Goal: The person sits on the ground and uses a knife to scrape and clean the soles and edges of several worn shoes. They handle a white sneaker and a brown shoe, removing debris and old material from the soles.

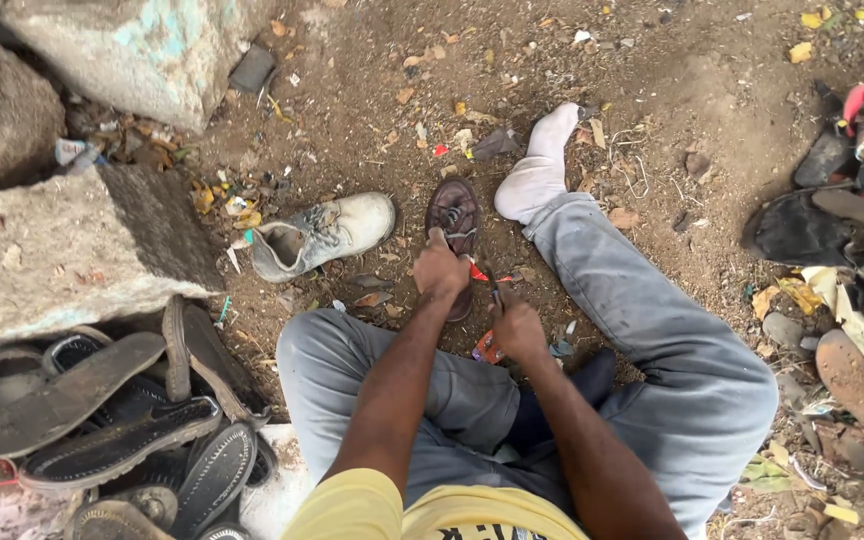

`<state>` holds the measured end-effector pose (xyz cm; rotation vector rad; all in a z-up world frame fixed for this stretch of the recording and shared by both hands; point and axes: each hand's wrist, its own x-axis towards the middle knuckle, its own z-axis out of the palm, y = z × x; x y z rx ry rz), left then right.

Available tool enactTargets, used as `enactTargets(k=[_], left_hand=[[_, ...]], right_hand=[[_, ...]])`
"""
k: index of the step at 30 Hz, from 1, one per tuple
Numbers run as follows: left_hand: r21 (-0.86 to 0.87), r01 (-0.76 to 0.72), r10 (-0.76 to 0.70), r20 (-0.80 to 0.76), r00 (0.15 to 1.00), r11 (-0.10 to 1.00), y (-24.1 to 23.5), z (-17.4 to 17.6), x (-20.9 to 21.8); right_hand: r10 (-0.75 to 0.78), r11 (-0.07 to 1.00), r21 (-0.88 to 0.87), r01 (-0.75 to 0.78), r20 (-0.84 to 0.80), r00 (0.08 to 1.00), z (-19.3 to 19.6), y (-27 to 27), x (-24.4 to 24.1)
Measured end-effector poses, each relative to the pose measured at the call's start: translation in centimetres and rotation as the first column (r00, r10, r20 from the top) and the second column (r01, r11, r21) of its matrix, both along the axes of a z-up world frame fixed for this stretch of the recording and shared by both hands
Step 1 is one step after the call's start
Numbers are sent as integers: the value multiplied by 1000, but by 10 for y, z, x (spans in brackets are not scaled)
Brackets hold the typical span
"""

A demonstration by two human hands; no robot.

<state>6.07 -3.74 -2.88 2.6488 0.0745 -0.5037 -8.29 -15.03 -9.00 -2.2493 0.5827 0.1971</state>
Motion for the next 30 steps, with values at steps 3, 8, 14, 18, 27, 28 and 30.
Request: enactTargets(k=[3, 8, 14, 18, 27, 28, 30], left_hand=[[-15, -25, 26, 53, 998, 1000, -3, -1, -3], [-22, -36, 37, 44, 998, 999, -2, 0, -5], [-49, -50, 51, 26, 998, 998, -4, -1, -5], [-23, -55, 55, 21, 998, 998, -7, -1, -2], [9, 125, -125, 10, 992, 992, 8, -9, 11], [11, 117, -117, 19, 993, 993, 8, -12, 9], [18, 103, -103, 32, 994, 995, 7, -17, 9]], right_hand=[[51, 998, -42, -52, -9, 999, 5, 11, -1], [117, 990, -88, -113, 48, 992, 8, 20, -7], [36, 999, -19, -44, -301, 953, 57, 43, 15], [-2, 1000, 0, 2, -373, 928, 68, 45, 39], [79, 997, 46, -68, -301, 950, 77, 38, 44], [84, 996, 41, -75, -308, 948, 77, 37, 45], [103, 994, 46, -94, -256, 961, 74, 35, 40]])
